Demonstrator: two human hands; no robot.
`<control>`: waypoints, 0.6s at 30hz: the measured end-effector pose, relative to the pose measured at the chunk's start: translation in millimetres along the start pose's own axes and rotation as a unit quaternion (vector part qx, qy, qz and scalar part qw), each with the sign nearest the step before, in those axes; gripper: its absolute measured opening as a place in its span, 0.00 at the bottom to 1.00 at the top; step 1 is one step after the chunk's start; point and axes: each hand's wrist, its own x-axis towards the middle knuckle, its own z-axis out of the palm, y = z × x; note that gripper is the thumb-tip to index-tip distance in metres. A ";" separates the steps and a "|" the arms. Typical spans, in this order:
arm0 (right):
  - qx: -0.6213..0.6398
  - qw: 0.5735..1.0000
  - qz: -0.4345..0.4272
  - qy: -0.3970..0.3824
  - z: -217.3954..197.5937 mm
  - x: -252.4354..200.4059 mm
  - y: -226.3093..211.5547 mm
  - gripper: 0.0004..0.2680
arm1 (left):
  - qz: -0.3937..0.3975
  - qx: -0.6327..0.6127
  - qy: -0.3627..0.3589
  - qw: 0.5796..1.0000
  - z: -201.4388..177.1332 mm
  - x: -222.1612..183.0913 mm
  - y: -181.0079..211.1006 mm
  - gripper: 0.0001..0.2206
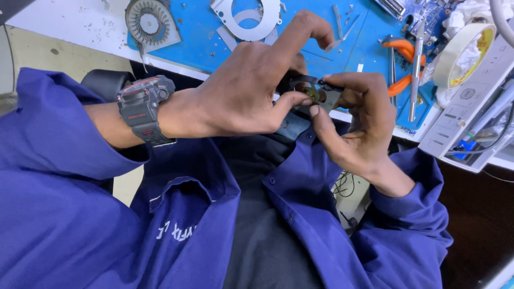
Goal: Repairing a small electronic fan by applying adhesive tape and routing wires
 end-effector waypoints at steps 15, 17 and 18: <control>-0.045 0.994 -0.029 0.100 18.0 -9.0 14.4 0.18 | 0.051 0.119 0.025 0.991 21.6 -0.4 -5.7 0.23; -0.048 0.993 -0.010 0.108 19.7 -10.4 11.9 0.17 | 0.065 0.112 0.031 0.991 22.9 0.0 -5.3 0.22; -0.049 0.993 -0.008 0.109 20.0 -9.6 11.9 0.17 | 0.066 0.111 0.030 0.991 22.9 0.8 -5.3 0.22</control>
